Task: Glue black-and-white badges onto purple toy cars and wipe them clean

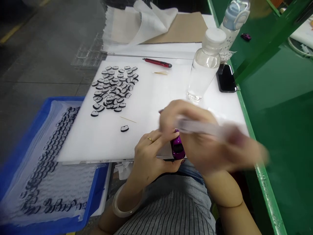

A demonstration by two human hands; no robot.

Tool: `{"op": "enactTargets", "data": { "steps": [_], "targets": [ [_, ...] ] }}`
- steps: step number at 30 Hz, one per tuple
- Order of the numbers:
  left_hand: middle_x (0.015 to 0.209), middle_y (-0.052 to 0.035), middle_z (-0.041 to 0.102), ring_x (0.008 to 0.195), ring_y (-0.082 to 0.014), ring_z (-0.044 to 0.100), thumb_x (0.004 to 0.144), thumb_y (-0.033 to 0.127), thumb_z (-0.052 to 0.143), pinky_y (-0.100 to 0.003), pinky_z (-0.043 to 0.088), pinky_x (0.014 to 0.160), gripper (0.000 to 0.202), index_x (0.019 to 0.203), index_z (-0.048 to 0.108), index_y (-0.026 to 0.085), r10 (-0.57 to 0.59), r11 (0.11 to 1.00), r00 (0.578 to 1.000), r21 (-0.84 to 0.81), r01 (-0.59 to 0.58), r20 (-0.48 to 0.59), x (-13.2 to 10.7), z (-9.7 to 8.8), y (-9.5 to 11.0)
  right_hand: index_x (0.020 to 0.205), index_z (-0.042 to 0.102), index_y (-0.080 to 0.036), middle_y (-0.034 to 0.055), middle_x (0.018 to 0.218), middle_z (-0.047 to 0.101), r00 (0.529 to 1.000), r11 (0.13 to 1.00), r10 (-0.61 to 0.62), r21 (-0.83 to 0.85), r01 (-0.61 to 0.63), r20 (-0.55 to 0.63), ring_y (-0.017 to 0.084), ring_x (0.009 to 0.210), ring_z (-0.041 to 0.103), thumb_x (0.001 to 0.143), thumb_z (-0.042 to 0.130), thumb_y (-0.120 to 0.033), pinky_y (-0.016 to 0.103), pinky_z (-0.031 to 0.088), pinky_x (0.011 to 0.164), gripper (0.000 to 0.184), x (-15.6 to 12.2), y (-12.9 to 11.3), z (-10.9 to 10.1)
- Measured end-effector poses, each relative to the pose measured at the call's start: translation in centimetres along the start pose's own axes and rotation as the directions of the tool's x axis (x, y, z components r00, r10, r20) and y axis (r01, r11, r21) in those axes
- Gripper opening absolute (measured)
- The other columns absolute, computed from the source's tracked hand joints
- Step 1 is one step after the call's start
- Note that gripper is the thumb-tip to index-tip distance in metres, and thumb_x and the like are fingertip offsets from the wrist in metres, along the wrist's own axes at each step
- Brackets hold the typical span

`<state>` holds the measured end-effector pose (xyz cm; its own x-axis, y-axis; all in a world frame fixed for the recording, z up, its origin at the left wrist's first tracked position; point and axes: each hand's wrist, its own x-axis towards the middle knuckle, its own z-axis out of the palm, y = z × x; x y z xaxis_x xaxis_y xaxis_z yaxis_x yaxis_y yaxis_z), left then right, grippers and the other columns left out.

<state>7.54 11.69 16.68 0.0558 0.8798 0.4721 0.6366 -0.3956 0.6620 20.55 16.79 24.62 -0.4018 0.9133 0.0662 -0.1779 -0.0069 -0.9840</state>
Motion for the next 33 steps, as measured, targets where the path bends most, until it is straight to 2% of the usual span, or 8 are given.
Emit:
{"op": "enactTargets", "data": {
  "steps": [5, 10, 14, 18, 23, 28, 31, 33],
  "targets": [
    [0.107, -0.0063, 0.074, 0.09, -0.0263, 0.071, 0.075, 0.041, 0.075, -0.041, 0.056, 0.076, 0.04, 0.108, 0.065, 0.021, 0.004, 0.999, 0.998, 0.033, -0.006, 0.069, -0.2, -0.2, -0.3, 0.106, 0.074, -0.029, 0.0034, 0.111, 0.069, 0.952, 0.94, -0.293, -0.212, 0.269, -0.09, 0.024, 0.112, 0.062, 0.089, 0.063, -0.035, 0.044, 0.05, 0.099, 0.021, 0.1, 0.9, -0.6],
    [0.105, -0.0115, 0.073, 0.093, -0.0282, 0.07, 0.076, 0.041, 0.077, -0.043, 0.058, 0.077, 0.041, 0.108, 0.066, 0.017, 0.079, 0.991, 0.996, 0.106, -0.083, 0.042, -0.5, 0.1, -0.5, 0.086, 0.076, -0.024, 0.0037, 0.083, 0.067, 0.536, 0.714, -0.694, -0.553, 0.43, -0.48, 0.022, 0.081, 0.065, 0.086, 0.057, -0.03, 0.04, 0.052, 0.082, 0.02, -0.5, 0.8, -6.8],
    [0.106, -0.0119, 0.073, 0.093, -0.0277, 0.071, 0.075, 0.041, 0.079, -0.041, 0.059, 0.076, 0.044, 0.109, 0.064, 0.017, 0.1, 0.982, 0.995, 0.162, -0.099, 0.002, -0.9, 0.6, -0.3, 0.083, 0.073, -0.02, 0.0058, 0.081, 0.072, 0.793, 0.549, -0.42, -0.819, -0.166, -0.442, 0.022, 0.075, 0.064, 0.082, 0.059, -0.03, 0.038, 0.048, 0.073, 0.018, 1.1, 3.6, -11.8],
    [0.114, -0.0133, 0.071, 0.098, -0.0289, 0.07, 0.079, 0.038, 0.078, -0.041, 0.059, 0.079, 0.047, 0.117, 0.061, 0.016, 0.098, 0.974, 0.995, 0.204, -0.096, -0.001, -1.0, 0.8, 0.1, 0.083, 0.074, -0.018, 0.0123, 0.094, 0.073, 0.903, 0.237, -0.267, -0.931, -0.278, -0.338, 0.03, 0.086, 0.063, 0.081, 0.056, -0.037, 0.042, 0.044, 0.077, 0.026, 2.0, 6.3, -13.1],
    [0.132, -0.013, 0.064, 0.12, -0.03, 0.062, 0.091, 0.025, 0.065, -0.045, 0.055, 0.097, 0.044, 0.133, 0.055, 0.014, 0.128, 0.974, 0.981, 0.17, -0.151, 0.144, -0.8, 0.1, 1.1, 0.083, 0.067, -0.02, 0.0123, 0.088, 0.07, 0.837, 0.279, -0.345, -0.898, -0.34, -0.425, 0.029, 0.084, 0.062, 0.081, 0.051, -0.036, 0.041, 0.043, 0.078, 0.023, 1.4, 5.5, -13.1],
    [0.115, -0.0046, 0.072, 0.114, -0.0207, 0.064, 0.093, 0.029, 0.067, -0.034, 0.054, 0.095, 0.022, 0.112, 0.067, 0.019, 0.259, 0.966, 0.965, 0.027, -0.257, -0.046, -1.6, -1.5, 0.0, 0.082, 0.053, -0.026, 0.0085, 0.067, 0.057, 0.714, 0.29, -0.297, -0.772, -0.565, -0.634, 0.027, 0.063, 0.049, 0.081, 0.047, -0.039, 0.042, 0.038, 0.066, 0.014, 1.3, 4.5, -14.5],
    [0.09, -0.0008, 0.074, 0.085, -0.0144, 0.068, 0.092, 0.021, 0.067, -0.027, 0.056, 0.078, 0.006, 0.097, 0.069, 0.018, 0.081, 0.991, 0.955, 0.125, -0.047, -0.287, -2.1, -3.7, -2.9, 0.075, 0.053, -0.027, 0.0066, 0.06, 0.051, 0.675, 0.037, -0.083, -0.679, -0.733, -0.734, 0.025, 0.056, 0.04, 0.085, 0.043, -0.048, 0.041, 0.037, 0.062, 0.025, 0.4, 4.8, -15.7],
    [0.092, -0.0028, 0.073, 0.083, -0.0176, 0.068, 0.088, 0.017, 0.07, -0.03, 0.055, 0.074, 0.011, 0.098, 0.072, 0.017, -0.178, 0.921, 0.93, 0.277, 0.272, -0.321, -2.1, -5.3, -5.2, 0.076, 0.057, -0.025, 0.0062, 0.061, 0.052, 0.711, 0.06, -0.001, -0.71, -0.702, -0.703, 0.025, 0.058, 0.046, 0.087, 0.042, -0.054, 0.04, 0.04, 0.062, 0.035, -0.8, 5.1, -16.7]
  ]
}}
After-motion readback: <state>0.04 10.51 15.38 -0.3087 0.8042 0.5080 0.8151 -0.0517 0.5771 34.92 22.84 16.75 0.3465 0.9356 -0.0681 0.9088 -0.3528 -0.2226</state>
